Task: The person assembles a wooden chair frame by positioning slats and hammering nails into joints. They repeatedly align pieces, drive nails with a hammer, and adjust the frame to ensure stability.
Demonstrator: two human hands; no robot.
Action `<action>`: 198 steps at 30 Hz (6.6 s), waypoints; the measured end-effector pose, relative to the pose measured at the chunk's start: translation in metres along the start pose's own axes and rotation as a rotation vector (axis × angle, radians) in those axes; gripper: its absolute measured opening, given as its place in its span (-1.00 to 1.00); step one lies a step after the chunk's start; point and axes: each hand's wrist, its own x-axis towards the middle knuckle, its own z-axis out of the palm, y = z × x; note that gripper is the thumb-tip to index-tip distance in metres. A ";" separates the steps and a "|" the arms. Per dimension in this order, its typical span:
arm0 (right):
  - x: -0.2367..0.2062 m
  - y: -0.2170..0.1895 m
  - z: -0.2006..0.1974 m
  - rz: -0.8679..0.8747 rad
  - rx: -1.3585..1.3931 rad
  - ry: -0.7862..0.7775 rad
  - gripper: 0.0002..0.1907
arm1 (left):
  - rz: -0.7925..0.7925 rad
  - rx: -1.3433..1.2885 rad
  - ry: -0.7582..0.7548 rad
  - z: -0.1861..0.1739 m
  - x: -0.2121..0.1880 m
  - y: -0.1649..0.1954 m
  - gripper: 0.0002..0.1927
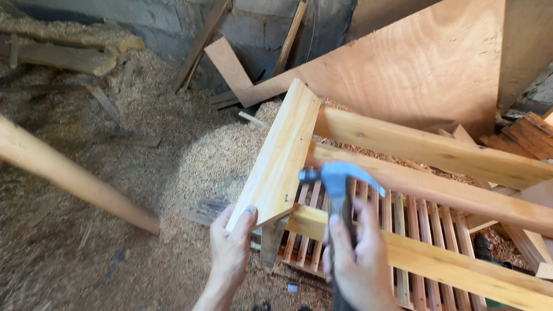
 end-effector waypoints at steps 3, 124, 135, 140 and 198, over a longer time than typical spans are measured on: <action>0.004 -0.040 -0.007 -0.319 -0.102 -0.086 -0.64 | 0.010 -0.072 -0.002 0.001 -0.002 -0.001 -0.61; 0.263 -0.130 -0.024 -0.271 -0.849 -0.267 -0.63 | 0.594 0.977 -0.078 0.190 0.273 0.035 -0.88; 0.262 -0.135 -0.018 -0.518 -0.779 -0.204 -0.63 | 0.489 0.924 -0.019 0.188 0.270 0.045 -0.82; 0.276 -0.132 -0.025 -0.783 -0.563 -0.056 -0.63 | 0.338 1.074 0.430 0.186 0.273 0.047 -0.48; 0.393 -0.188 0.144 -0.574 -1.590 -0.801 -0.80 | 0.054 1.462 0.119 0.209 0.205 0.078 -0.23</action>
